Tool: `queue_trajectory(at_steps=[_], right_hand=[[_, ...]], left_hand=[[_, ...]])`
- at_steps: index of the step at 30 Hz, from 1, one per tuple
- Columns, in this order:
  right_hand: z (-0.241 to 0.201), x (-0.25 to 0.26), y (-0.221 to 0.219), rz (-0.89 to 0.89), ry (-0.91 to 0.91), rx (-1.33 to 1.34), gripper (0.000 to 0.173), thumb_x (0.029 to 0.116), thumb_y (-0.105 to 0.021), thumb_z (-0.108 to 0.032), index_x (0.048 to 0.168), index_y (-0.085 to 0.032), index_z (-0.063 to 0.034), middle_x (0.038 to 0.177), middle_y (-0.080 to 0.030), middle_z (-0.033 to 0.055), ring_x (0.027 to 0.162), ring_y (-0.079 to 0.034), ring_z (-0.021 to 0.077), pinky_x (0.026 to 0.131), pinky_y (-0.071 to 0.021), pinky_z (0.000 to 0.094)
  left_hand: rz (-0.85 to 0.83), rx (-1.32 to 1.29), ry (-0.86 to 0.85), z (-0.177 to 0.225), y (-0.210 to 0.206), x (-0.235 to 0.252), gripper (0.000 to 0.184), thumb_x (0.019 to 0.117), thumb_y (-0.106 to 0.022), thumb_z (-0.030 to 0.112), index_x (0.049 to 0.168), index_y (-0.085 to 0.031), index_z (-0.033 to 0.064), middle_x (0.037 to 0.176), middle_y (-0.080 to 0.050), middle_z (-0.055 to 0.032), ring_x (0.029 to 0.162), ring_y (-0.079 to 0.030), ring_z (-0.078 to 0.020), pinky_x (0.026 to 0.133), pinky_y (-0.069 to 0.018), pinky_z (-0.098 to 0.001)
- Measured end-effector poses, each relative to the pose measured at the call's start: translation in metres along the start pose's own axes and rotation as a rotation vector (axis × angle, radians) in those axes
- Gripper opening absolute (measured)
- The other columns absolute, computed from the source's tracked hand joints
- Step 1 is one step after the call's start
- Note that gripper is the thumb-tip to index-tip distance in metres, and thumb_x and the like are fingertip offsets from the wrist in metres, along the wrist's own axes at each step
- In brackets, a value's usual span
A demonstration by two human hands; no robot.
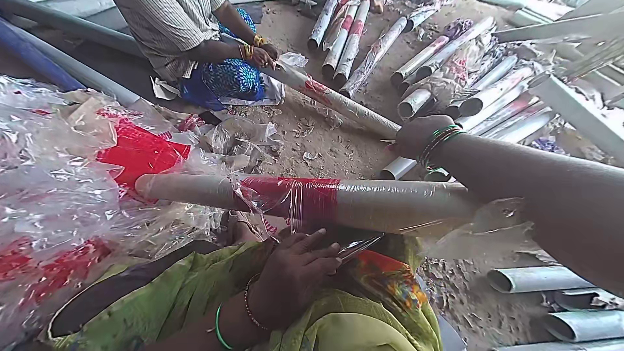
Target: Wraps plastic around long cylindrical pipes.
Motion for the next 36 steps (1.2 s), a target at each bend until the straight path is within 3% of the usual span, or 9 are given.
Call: queue_trajectory(at_steps=[8,12,18,23,28,30,32,34,36], right_hand=[[0.007,0.005,-0.004,0.013,-0.014,0.012,0.056,0.1062,-0.051,-0.044,0.096,-0.066,0.0089,0.106,-0.065,0.0338,0.108,-0.063,0.0517,0.081,-0.0455,0.0692],[0.005,0.008,0.002,0.062,-0.019,0.027,0.057,0.1057,-0.051,-0.045,0.098,-0.065,0.0107,0.107,-0.065,0.0351,0.109,-0.062,0.0525,0.082,-0.0449,0.0695],[-0.021,0.010,0.019,0.115,0.019,0.053,0.057,0.1060,-0.050,-0.045,0.099,-0.068,0.0080,0.106,-0.065,0.0345,0.107,-0.064,0.0524,0.079,-0.0466,0.0705],[-0.036,-0.005,0.019,0.075,0.130,0.005,0.054,0.1072,-0.049,-0.043,0.098,-0.068,0.0064,0.105,-0.067,0.0316,0.106,-0.065,0.0503,0.079,-0.0473,0.0672],[-0.037,-0.011,0.017,0.084,0.150,-0.003,0.053,0.1072,-0.048,-0.044,0.101,-0.068,0.0051,0.103,-0.068,0.0310,0.105,-0.066,0.0494,0.079,-0.0481,0.0661],[-0.039,-0.014,0.017,0.076,0.150,-0.013,0.055,0.1071,-0.047,-0.045,0.102,-0.068,0.0052,0.104,-0.068,0.0308,0.106,-0.066,0.0487,0.080,-0.0484,0.0662],[-0.041,-0.015,0.017,0.074,0.160,-0.022,0.055,0.1069,-0.048,-0.046,0.101,-0.069,0.0049,0.105,-0.068,0.0297,0.107,-0.066,0.0478,0.081,-0.0488,0.0655],[-0.043,-0.017,0.017,0.080,0.167,-0.022,0.053,0.1067,-0.049,-0.045,0.102,-0.070,0.0034,0.105,-0.069,0.0283,0.107,-0.066,0.0468,0.081,-0.0493,0.0648],[-0.046,-0.022,0.019,0.078,0.174,-0.021,0.052,0.1067,-0.049,-0.045,0.103,-0.070,0.0023,0.106,-0.069,0.0276,0.108,-0.066,0.0461,0.083,-0.0496,0.0639]], left_hand=[[-0.082,-0.092,0.117,0.023,0.019,-0.046,0.032,0.1067,-0.049,0.034,0.102,-0.077,0.0191,0.111,-0.078,0.0012,0.126,-0.062,-0.0138,0.109,-0.0406,-0.0264],[-0.143,-0.043,0.095,0.025,0.016,-0.045,0.040,0.1065,-0.045,0.041,0.106,-0.078,0.0191,0.116,-0.077,0.0004,0.125,-0.064,-0.0188,0.107,-0.0453,-0.0314],[-0.065,-0.367,0.215,0.014,0.041,-0.035,0.082,0.0975,-0.037,0.072,0.128,-0.069,0.0029,0.132,-0.068,-0.0136,0.136,-0.055,-0.0227,0.117,-0.0384,-0.0377],[-0.084,-0.457,0.206,0.015,0.049,-0.038,0.090,0.0974,-0.037,0.072,0.137,-0.059,-0.0052,0.142,-0.059,-0.0222,0.141,-0.049,-0.0246,0.119,-0.0356,-0.0359],[0.273,-0.483,0.319,-0.004,0.092,-0.026,0.062,0.1007,-0.044,0.062,0.140,-0.062,0.0176,0.140,-0.064,0.0028,0.132,-0.056,-0.0084,0.113,-0.0460,-0.0332],[0.364,-0.265,0.365,-0.022,0.117,-0.018,0.046,0.1069,-0.045,0.046,0.136,-0.065,0.0171,0.135,-0.067,0.0023,0.127,-0.061,-0.0110,0.109,-0.0501,-0.0328],[0.257,0.054,0.367,-0.054,0.130,-0.014,0.035,0.1022,-0.048,0.014,0.128,-0.067,0.0014,0.131,-0.069,-0.0093,0.127,-0.062,-0.0186,0.110,-0.0483,-0.0348],[-0.131,0.369,0.560,-0.088,0.133,-0.017,0.047,0.0904,-0.057,0.006,0.137,-0.063,0.0052,0.144,-0.060,-0.0097,0.141,-0.049,-0.0296,0.117,-0.0339,-0.0509],[-0.617,0.461,0.925,-0.115,0.130,-0.016,0.080,0.0927,-0.072,0.019,0.162,-0.030,0.0162,0.168,-0.026,-0.0093,0.156,-0.017,-0.0358,0.121,-0.0145,-0.0635]])
Point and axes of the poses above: each hand's wrist, its own x-axis towards the middle knuckle, its own y-axis out of the back of the hand, z = x × y, the point moved 1 cm from there along x, towards the middle knuckle
